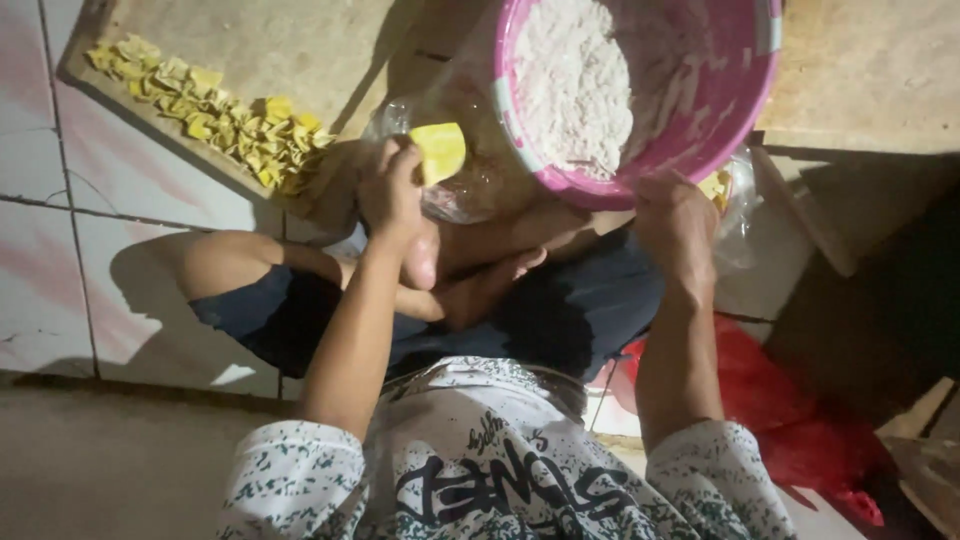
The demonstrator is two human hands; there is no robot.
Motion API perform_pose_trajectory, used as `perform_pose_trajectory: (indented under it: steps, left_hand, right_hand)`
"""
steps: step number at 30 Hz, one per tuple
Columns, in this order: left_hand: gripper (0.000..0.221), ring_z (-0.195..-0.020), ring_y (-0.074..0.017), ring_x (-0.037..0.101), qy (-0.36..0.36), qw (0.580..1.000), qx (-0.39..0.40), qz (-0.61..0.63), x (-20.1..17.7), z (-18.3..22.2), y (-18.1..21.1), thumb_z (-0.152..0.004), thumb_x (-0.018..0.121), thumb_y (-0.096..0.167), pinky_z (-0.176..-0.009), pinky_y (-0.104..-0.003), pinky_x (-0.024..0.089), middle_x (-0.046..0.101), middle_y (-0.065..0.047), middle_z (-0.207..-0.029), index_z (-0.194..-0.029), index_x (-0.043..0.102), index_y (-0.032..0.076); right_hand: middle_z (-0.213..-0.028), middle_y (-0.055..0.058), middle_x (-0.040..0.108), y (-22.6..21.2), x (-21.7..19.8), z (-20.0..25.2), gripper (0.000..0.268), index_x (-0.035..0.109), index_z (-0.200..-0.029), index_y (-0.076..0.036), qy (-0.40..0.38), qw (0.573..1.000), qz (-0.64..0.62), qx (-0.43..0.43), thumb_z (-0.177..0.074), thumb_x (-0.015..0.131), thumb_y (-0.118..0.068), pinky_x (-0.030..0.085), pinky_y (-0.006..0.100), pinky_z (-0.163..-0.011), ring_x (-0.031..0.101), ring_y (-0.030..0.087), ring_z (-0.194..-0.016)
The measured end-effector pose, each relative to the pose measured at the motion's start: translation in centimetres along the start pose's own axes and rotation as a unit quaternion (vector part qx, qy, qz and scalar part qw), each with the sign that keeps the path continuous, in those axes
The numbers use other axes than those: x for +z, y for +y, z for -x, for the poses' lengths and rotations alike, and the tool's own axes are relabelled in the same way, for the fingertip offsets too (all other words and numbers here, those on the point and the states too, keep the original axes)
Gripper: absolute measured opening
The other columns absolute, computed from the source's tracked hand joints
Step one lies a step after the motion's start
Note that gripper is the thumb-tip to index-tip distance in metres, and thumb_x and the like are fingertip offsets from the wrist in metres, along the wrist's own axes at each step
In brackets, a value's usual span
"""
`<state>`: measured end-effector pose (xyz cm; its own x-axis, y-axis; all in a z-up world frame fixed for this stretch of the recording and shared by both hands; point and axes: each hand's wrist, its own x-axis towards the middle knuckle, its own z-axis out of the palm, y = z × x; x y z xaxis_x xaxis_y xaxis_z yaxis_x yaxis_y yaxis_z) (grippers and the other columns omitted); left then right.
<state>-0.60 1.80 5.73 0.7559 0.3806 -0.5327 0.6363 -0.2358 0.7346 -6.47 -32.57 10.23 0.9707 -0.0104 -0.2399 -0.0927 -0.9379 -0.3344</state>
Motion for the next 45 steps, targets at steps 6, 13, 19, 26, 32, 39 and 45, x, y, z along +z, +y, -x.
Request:
perform_pose_trajectory:
  steps: [6,13,19,26,32,39,45]
  left_hand:
    - [0.054,-0.085,-0.0252,0.07,0.101,0.988,0.018,0.118,-0.2,1.6,-1.0,-0.066,0.094,0.033,-0.068,-0.034,0.059,0.063,-0.016,-0.092,-0.101,0.065,0.004]
    - [0.056,-0.073,-0.0215,0.063,0.073,0.952,0.022,0.298,0.2,4.2,0.9,-0.073,0.088,0.012,-0.058,-0.036,0.057,0.052,-0.014,-0.095,-0.111,0.048,0.005]
    - [0.024,-0.06,-0.0044,0.06,-0.1,0.963,-0.074,0.237,0.5,6.8,5.7,-0.089,0.069,0.035,-0.053,-0.019,0.046,0.061,0.002,-0.071,-0.086,0.066,0.011]
    - [0.03,-0.07,-0.0128,0.071,-0.043,0.96,-0.107,0.256,1.6,7.2,5.6,-0.085,0.076,0.037,-0.064,-0.025,0.057,0.072,-0.008,-0.079,-0.094,0.073,0.008]
    - [0.034,-0.093,-0.026,0.075,-0.034,0.909,-0.106,0.402,3.3,6.3,2.2,-0.084,0.08,0.027,-0.086,-0.043,0.061,0.075,-0.02,-0.102,-0.109,0.074,0.003]
    - [0.048,-0.104,-0.0328,0.072,-0.081,0.883,-0.13,0.443,4.7,6.1,4.0,-0.088,0.077,0.032,-0.1,-0.049,0.055,0.071,-0.023,-0.112,-0.117,0.066,-0.004]
    - [0.044,-0.1,-0.0326,0.071,-0.157,0.823,-0.148,0.525,7.7,6.7,4.2,-0.092,0.074,0.031,-0.091,-0.047,0.058,0.071,-0.022,-0.113,-0.118,0.064,-0.003]
  right_hand:
    - [-0.094,0.018,0.072,1.1,4.9,-2.7,0.027,0.079,-0.111,-0.021,-0.049,0.998,0.049,-0.006,-0.107,0.053,-0.025,0.056,0.054,-0.08,0.07,0.042,-0.093]
    - [-0.095,0.015,0.074,0.3,2.3,-2.5,0.029,0.076,-0.11,-0.025,-0.142,0.983,0.08,0.088,-0.099,0.049,-0.027,0.056,0.057,-0.078,0.072,0.042,-0.096]
    - [-0.063,0.0,0.066,-0.7,2.5,-1.6,0.017,0.061,-0.085,-0.029,0.052,0.953,0.282,-0.097,-0.096,0.049,-0.037,0.05,0.041,-0.051,0.068,0.021,-0.057]
    - [-0.071,0.008,0.07,2.3,7.1,-1.1,0.035,0.072,-0.106,-0.011,-0.087,0.964,0.25,0.015,-0.088,0.055,-0.036,0.052,0.051,-0.056,0.071,0.035,-0.067]
    - [-0.092,-0.001,0.077,0.0,3.9,-2.7,0.025,0.076,-0.109,-0.049,-0.145,0.985,-0.001,0.089,-0.092,0.06,-0.041,0.058,0.046,-0.075,0.075,0.029,-0.091]
    - [-0.056,-0.002,0.063,0.7,1.0,-0.5,0.014,0.081,-0.1,-0.028,-0.097,0.957,-0.261,0.084,-0.091,0.073,-0.035,0.048,0.03,-0.057,0.061,0.01,-0.054]
    - [-0.091,0.017,0.069,-1.0,2.9,1.8,0.024,0.08,-0.109,0.001,0.085,0.871,-0.456,-0.166,-0.093,0.072,-0.015,0.054,0.032,-0.058,0.059,0.017,-0.054]
